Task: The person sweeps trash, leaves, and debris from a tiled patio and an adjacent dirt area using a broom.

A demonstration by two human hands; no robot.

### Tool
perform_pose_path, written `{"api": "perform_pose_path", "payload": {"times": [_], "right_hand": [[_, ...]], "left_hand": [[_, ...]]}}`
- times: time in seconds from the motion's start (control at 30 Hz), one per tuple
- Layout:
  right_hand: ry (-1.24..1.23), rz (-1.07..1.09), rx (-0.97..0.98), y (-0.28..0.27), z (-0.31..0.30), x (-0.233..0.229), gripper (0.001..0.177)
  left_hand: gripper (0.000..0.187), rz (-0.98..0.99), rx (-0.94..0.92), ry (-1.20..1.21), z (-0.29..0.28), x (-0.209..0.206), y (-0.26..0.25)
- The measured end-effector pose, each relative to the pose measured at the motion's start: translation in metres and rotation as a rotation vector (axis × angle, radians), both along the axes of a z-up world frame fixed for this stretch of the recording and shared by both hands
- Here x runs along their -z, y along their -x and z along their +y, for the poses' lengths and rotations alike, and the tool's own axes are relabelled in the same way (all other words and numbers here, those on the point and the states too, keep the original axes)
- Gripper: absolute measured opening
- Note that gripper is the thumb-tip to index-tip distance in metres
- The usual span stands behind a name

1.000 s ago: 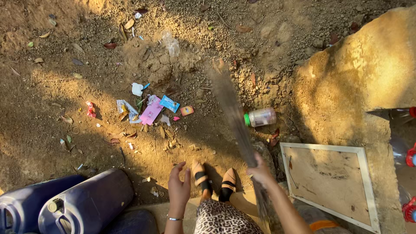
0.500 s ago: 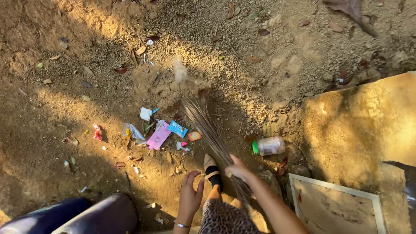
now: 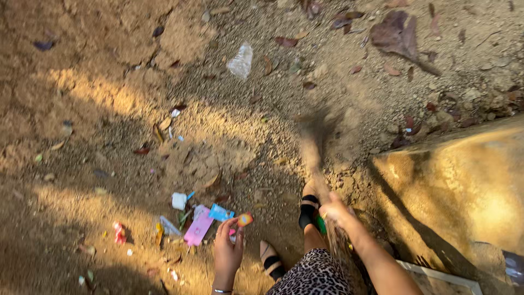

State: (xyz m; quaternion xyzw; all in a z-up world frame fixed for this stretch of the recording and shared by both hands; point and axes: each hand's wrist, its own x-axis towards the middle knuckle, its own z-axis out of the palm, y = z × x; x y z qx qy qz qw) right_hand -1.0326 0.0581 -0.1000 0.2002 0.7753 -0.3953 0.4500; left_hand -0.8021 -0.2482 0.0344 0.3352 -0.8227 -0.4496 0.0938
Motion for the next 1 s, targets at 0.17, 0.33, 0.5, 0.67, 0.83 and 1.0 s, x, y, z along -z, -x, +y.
{"api": "perform_pose_path", "payload": {"times": [0.17,0.33,0.5,0.67,0.83,1.0], "right_hand": [[-0.093,-0.189,-0.359,0.043,0.009,-0.054,0.107],[0.080,0.197,0.058,0.181,0.102,-0.083,0.112],[-0.201,0.465,0.419,0.381,0.202,-0.063,0.109],[0.027,0.509,0.713,0.511,0.252,-0.008,0.061],[-0.238,0.119,0.261,0.468,0.143,0.005,0.093],[-0.157,-0.136,-0.211,0.379,0.014,-0.084,0.102]], "left_hand": [[0.030,-0.063,0.068,-0.038,0.014,0.022,0.100],[0.031,0.000,0.170,-0.023,0.037,0.034,0.252],[0.031,-0.088,0.310,-0.033,0.066,0.024,0.405],[0.030,-0.176,0.367,-0.049,0.088,0.008,0.499],[0.032,-0.188,0.354,-0.032,0.094,0.005,0.519],[0.034,-0.567,0.277,-0.223,0.099,0.007,0.511]]}}
